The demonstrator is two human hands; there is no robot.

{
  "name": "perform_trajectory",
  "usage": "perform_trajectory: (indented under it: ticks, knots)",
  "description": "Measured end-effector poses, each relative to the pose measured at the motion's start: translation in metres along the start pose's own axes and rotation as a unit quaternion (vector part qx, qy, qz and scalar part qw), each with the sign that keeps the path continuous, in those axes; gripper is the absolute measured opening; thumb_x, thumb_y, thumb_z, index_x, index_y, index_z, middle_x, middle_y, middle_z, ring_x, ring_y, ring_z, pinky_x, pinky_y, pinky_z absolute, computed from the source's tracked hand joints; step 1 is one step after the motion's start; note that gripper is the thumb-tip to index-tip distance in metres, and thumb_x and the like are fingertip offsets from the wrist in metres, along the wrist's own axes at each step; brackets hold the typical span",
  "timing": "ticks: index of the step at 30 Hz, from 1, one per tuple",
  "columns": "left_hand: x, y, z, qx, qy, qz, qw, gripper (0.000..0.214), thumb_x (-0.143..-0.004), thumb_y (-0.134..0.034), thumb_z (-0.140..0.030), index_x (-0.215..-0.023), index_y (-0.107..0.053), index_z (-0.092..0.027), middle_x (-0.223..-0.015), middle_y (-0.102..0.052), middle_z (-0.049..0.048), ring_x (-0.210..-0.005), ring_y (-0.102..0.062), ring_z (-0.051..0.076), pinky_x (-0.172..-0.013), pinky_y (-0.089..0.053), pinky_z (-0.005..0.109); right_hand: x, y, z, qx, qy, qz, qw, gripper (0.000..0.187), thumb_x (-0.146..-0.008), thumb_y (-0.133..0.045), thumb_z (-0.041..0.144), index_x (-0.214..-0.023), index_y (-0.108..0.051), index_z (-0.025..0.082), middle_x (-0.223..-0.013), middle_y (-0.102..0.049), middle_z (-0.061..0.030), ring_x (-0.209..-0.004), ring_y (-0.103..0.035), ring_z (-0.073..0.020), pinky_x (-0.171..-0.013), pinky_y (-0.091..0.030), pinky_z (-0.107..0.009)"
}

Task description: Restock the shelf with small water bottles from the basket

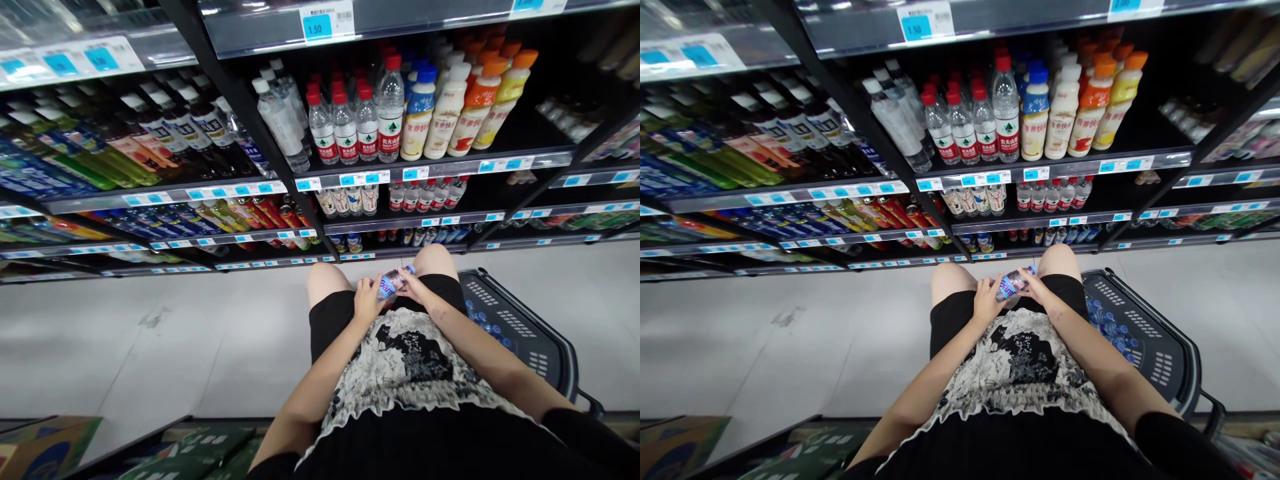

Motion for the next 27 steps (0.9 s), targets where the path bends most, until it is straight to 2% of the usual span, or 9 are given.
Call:
perform_trajectory:
  ticks: [7, 10, 14, 17, 18, 20, 21, 24, 27]
  knots:
    - [0.001, 0.001, -0.002, -0.019, -0.004, -0.013, 1.000, 0.086, -0.082, -0.082, -0.037, -0.159, -0.045, -0.026, -0.120, -0.054, 0.0096, -0.114, -0.050, 0.028, -0.098, -0.052, 0.039, -0.005, 0.003, -0.003, -0.002, -0.007, 0.004, 1.000, 0.035, -0.095, -0.069, 0.046, -0.118, -0.062, 0.020, -0.103, -0.075, -0.0086, -0.082, -0.073, -0.0199, -0.068, -0.061, -0.027]
    - [0.001, 0.002, -0.001, -0.014, 0.015, 0.004, 1.000, 0.082, -0.084, -0.079, -0.039, -0.158, -0.047, -0.023, -0.124, -0.056, 0.0107, -0.118, -0.051, 0.029, -0.100, -0.051, 0.038, -0.006, 0.002, -0.004, 0.050, 0.005, -0.011, 0.999, 0.040, -0.093, -0.067, 0.050, -0.119, -0.062, 0.019, -0.105, -0.075, -0.0096, -0.084, -0.073, -0.0205, -0.073, -0.061, -0.029]
    - [0.005, 0.001, 0.004, -0.018, 0.032, 0.118, 0.992, 0.074, -0.089, -0.072, -0.041, -0.156, -0.050, -0.022, -0.132, -0.061, 0.0127, -0.124, -0.054, 0.030, -0.105, -0.048, 0.041, -0.006, -0.004, -0.007, 0.147, 0.057, -0.066, 0.985, 0.042, -0.079, -0.074, 0.050, -0.105, -0.068, 0.018, -0.102, -0.075, -0.0107, -0.092, -0.072, -0.0249, -0.077, -0.060, -0.032]
    - [0.012, 0.003, 0.018, -0.047, 0.045, 0.210, 0.975, 0.050, -0.094, -0.063, -0.048, -0.134, -0.071, -0.018, -0.136, -0.065, 0.0175, -0.137, -0.051, 0.034, -0.117, -0.040, 0.046, -0.004, -0.012, -0.010, 0.267, 0.135, -0.104, 0.948, 0.033, -0.059, -0.085, 0.038, -0.079, -0.069, 0.018, -0.086, -0.073, -0.0093, -0.093, -0.070, -0.0286, -0.081, -0.056, -0.032]
    - [0.012, 0.007, 0.026, -0.061, 0.054, 0.200, 0.976, 0.047, -0.095, -0.062, -0.050, -0.126, -0.075, -0.017, -0.145, -0.061, 0.0188, -0.145, -0.044, 0.036, -0.122, -0.033, 0.048, -0.002, -0.016, -0.011, 0.330, 0.173, -0.103, 0.922, 0.030, -0.057, -0.085, 0.037, -0.074, -0.068, 0.019, -0.082, -0.073, -0.0080, -0.090, -0.070, -0.0284, -0.082, -0.055, -0.032]
    - [0.011, 0.023, 0.051, -0.089, 0.098, 0.127, 0.983, 0.052, -0.094, -0.062, -0.049, -0.134, -0.071, -0.017, -0.162, -0.045, 0.0190, -0.155, -0.031, 0.038, -0.128, -0.023, 0.052, -0.001, -0.025, -0.013, 0.415, 0.241, -0.075, 0.874, 0.024, -0.062, -0.082, 0.039, -0.072, -0.069, 0.021, -0.076, -0.072, -0.0053, -0.082, -0.070, -0.0270, -0.080, -0.053, -0.032]
    - [0.010, 0.033, 0.069, -0.105, 0.154, 0.088, 0.979, 0.057, -0.095, -0.060, -0.046, -0.143, -0.065, -0.016, -0.167, -0.038, 0.0203, -0.157, -0.027, 0.040, -0.127, -0.023, 0.055, -0.001, -0.028, -0.014, 0.423, 0.263, -0.059, 0.865, 0.023, -0.063, -0.081, 0.040, -0.073, -0.069, 0.023, -0.075, -0.072, -0.0041, -0.079, -0.070, -0.0270, -0.078, -0.053, -0.032]
    - [0.003, 0.061, 0.128, -0.104, 0.330, 0.062, 0.936, 0.072, -0.096, -0.055, -0.048, -0.161, -0.043, -0.018, -0.172, -0.023, 0.0224, -0.158, -0.020, 0.048, -0.123, -0.025, 0.065, -0.006, -0.035, -0.014, 0.419, 0.283, -0.055, 0.861, 0.024, -0.059, -0.082, 0.039, -0.069, -0.064, 0.027, -0.068, -0.070, -0.0014, -0.075, -0.070, -0.0298, -0.072, -0.052, -0.034]
    - [-0.011, 0.084, 0.178, -0.035, 0.405, 0.054, 0.912, 0.081, -0.095, -0.048, -0.063, -0.166, -0.031, -0.029, -0.176, -0.015, 0.0140, -0.156, -0.023, 0.051, -0.115, -0.035, 0.069, -0.010, -0.039, -0.009, 0.444, 0.271, -0.076, 0.851, 0.025, -0.058, -0.080, 0.042, -0.071, -0.062, 0.029, -0.066, -0.069, 0.0003, -0.076, -0.071, -0.0320, -0.071, -0.052, -0.036]
Point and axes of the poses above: each hand's wrist, its own x-axis away from the middle knuckle, its own y-axis out of the back of the hand, z = x × y, the point moved 3 cm from there along -x, towards the middle knuckle
